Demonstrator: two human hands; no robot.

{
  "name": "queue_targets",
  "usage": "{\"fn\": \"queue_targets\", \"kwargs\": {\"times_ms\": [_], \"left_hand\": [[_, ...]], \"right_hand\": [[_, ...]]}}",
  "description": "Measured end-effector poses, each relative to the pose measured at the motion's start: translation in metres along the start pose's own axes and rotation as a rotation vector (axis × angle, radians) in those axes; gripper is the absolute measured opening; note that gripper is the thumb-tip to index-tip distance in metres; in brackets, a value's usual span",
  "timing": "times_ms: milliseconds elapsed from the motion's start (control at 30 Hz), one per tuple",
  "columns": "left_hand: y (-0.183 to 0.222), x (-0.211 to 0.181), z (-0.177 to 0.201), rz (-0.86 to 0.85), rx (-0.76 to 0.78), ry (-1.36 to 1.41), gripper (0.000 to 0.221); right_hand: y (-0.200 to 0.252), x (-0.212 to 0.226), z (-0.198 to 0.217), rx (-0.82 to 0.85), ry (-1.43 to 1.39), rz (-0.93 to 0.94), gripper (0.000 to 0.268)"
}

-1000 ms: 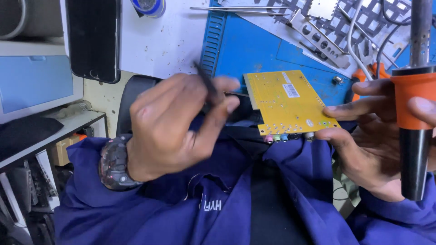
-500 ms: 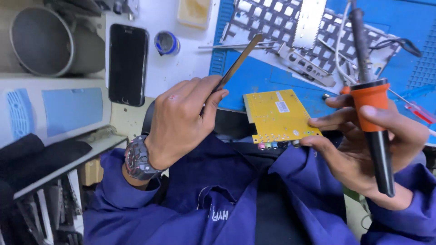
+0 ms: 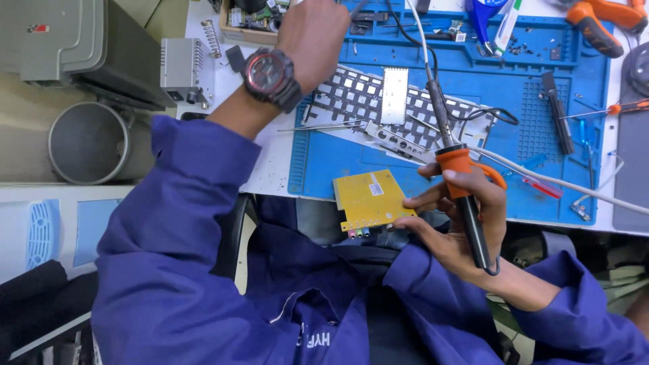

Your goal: Soldering electronic components onto a circuit board using a soldering iron

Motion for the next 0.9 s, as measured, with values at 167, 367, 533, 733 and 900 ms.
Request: {"fn": "queue_targets", "kwargs": {"times_ms": [167,367,533,733,900], "left_hand": [[-0.033,0.015,-0.004,-0.1,-0.364,0.077,0.015],[0.021,-0.023,0.05,-0.017,0.119,0.359,0.019],[0.131,-0.068,0.117,-0.435,0.227,0.427,0.061],[0.216,-0.073,0.096,-0.479,0.221,0.784,0.08],[0.233,-0.079,0.081,-0.389,-0.021,1.0,0.07]], "right_hand": [[0.002,-0.007,0.001,0.047,-0.143,0.002,0.082],[0.002,-0.007,0.003,0.015,-0.107,-0.011,0.082],[0.0,-0.007,0.002,0.031,-0.093,0.004,0.081],[-0.003,-0.002,-0.001,0.036,-0.032,-0.002,0.082],[-0.007,0.002,-0.007,0.061,-0.02,-0.031,0.081]]}}
Point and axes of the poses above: each hand's wrist, its own y-axis away from the middle knuckle, its own z-axis out of the back of the hand, x = y × z, the point moved 8 cm from there along -y, towards the middle knuckle, and after that the axes turned 3 degrees about -z, right-handed, at the moved point
